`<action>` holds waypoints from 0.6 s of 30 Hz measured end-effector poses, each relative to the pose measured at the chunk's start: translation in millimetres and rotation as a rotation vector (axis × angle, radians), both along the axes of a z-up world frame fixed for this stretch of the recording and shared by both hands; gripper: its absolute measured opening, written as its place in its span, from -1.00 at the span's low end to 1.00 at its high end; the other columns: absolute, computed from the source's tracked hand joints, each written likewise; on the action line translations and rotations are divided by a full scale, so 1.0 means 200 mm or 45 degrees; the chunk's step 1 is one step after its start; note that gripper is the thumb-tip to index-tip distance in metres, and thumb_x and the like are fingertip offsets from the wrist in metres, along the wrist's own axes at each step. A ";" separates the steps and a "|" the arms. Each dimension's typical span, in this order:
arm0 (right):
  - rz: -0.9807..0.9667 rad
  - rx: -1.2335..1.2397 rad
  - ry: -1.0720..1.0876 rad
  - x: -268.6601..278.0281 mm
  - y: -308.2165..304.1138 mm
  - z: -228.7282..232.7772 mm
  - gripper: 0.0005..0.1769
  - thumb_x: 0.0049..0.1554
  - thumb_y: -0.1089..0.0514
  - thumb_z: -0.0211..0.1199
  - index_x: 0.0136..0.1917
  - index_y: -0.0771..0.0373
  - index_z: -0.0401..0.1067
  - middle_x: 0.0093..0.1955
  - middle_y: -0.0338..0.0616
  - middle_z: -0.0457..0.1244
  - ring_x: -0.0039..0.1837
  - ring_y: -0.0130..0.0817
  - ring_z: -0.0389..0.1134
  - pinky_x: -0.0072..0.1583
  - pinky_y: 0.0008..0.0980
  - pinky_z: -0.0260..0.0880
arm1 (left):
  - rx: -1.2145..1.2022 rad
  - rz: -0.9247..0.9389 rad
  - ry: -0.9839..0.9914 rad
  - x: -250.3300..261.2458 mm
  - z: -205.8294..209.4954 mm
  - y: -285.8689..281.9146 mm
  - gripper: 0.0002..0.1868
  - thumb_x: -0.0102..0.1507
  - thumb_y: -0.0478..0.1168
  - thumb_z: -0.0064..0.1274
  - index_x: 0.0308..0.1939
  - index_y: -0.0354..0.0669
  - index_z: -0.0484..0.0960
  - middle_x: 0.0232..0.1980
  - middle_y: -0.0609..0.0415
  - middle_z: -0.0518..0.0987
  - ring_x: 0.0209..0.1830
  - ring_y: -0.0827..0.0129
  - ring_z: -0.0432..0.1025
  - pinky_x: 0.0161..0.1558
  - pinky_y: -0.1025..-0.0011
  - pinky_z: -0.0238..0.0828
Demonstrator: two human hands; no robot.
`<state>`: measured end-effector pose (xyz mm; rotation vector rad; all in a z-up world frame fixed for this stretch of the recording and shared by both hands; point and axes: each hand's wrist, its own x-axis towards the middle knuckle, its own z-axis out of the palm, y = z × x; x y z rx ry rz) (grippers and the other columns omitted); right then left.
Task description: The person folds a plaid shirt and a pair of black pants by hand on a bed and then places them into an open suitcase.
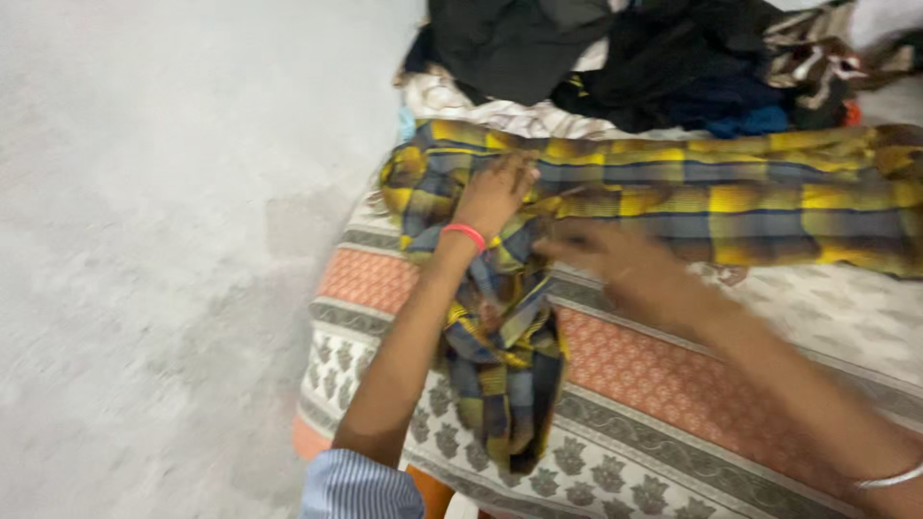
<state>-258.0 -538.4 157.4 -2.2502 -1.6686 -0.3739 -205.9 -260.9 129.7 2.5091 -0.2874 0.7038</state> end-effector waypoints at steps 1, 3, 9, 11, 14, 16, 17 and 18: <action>0.085 -0.046 -0.088 -0.13 0.13 0.02 0.01 -0.17 0.46 0.20 0.53 -0.05 0.21 0.51 0.11 0.11 0.44 0.07 0.19 0.31 -0.04 0.28 | -0.014 -0.007 -0.078 -0.05 0.03 0.08 -0.55 0.41 0.10 -0.18 0.18 -0.08 0.57 0.07 -0.12 0.67 0.07 -0.11 0.53 0.10 0.01 0.40; 0.306 -0.109 -0.248 -0.32 0.31 0.05 -0.08 -0.11 0.39 0.27 0.50 -0.05 0.24 0.52 0.11 0.09 0.47 0.02 0.15 0.33 0.00 0.27 | -0.085 0.072 0.191 -0.14 0.06 0.27 -0.48 0.41 0.18 -0.21 0.10 -0.12 0.62 -0.05 -0.07 0.72 -0.02 -0.01 0.57 0.06 0.11 0.44; 0.449 -0.552 0.370 -0.27 0.59 0.08 -0.58 0.02 0.31 0.32 0.15 0.04 0.49 0.34 -0.26 0.26 0.41 -0.22 0.27 0.36 -0.22 0.33 | -0.612 -0.019 0.369 -0.24 -0.07 0.72 -0.28 0.40 0.29 -0.33 0.04 -0.28 0.65 -0.21 -0.02 0.75 -0.26 0.34 0.60 -0.01 0.35 0.52; 0.402 -0.505 0.697 -0.04 0.64 0.10 -0.62 0.01 0.28 0.35 0.12 0.08 0.52 0.26 -0.31 0.32 0.36 -0.31 0.32 0.34 -0.25 0.32 | -0.697 0.024 0.353 -0.28 -0.09 0.77 -0.26 0.40 0.31 -0.33 -0.01 -0.31 0.68 -0.24 -0.04 0.75 -0.29 0.36 0.59 -0.04 0.35 0.51; 0.038 0.053 1.152 0.47 0.70 0.13 -0.62 0.17 0.19 0.21 0.26 0.24 0.47 0.16 -0.15 0.36 0.18 -0.24 0.35 0.17 -0.17 0.40 | -0.717 0.011 0.222 -0.36 -0.09 0.78 -0.23 0.40 0.33 -0.31 -0.07 -0.32 0.73 -0.22 -0.07 0.76 -0.21 0.30 0.60 -0.01 0.32 0.49; -0.074 0.651 1.476 0.80 0.76 0.19 -0.56 0.24 0.12 0.13 0.34 0.31 0.39 0.17 -0.07 0.37 0.15 -0.22 0.39 0.12 -0.15 0.45 | -0.747 -0.039 0.089 -0.42 -0.08 0.77 -0.20 0.43 0.36 -0.33 -0.07 -0.32 0.72 -0.18 -0.10 0.75 -0.09 0.29 0.60 0.12 0.34 0.49; 0.003 1.000 1.623 0.93 0.78 0.21 -0.50 0.21 0.10 0.13 0.39 0.29 0.33 0.23 -0.07 0.37 0.19 -0.22 0.41 0.16 -0.17 0.46 | -0.646 0.010 0.111 -0.45 -0.07 0.76 -0.22 0.39 0.37 -0.29 -0.04 -0.27 0.75 -0.09 -0.07 0.73 -0.02 0.28 0.57 0.15 0.32 0.45; -0.205 0.983 1.247 0.99 0.78 0.18 -0.47 0.26 0.01 0.17 0.39 0.34 0.31 0.23 0.04 0.35 0.21 -0.10 0.39 0.17 -0.11 0.42 | -0.546 0.058 0.132 -0.48 -0.07 0.76 -0.23 0.35 0.38 -0.26 -0.01 -0.21 0.77 0.00 -0.05 0.71 0.05 0.26 0.55 0.17 0.30 0.41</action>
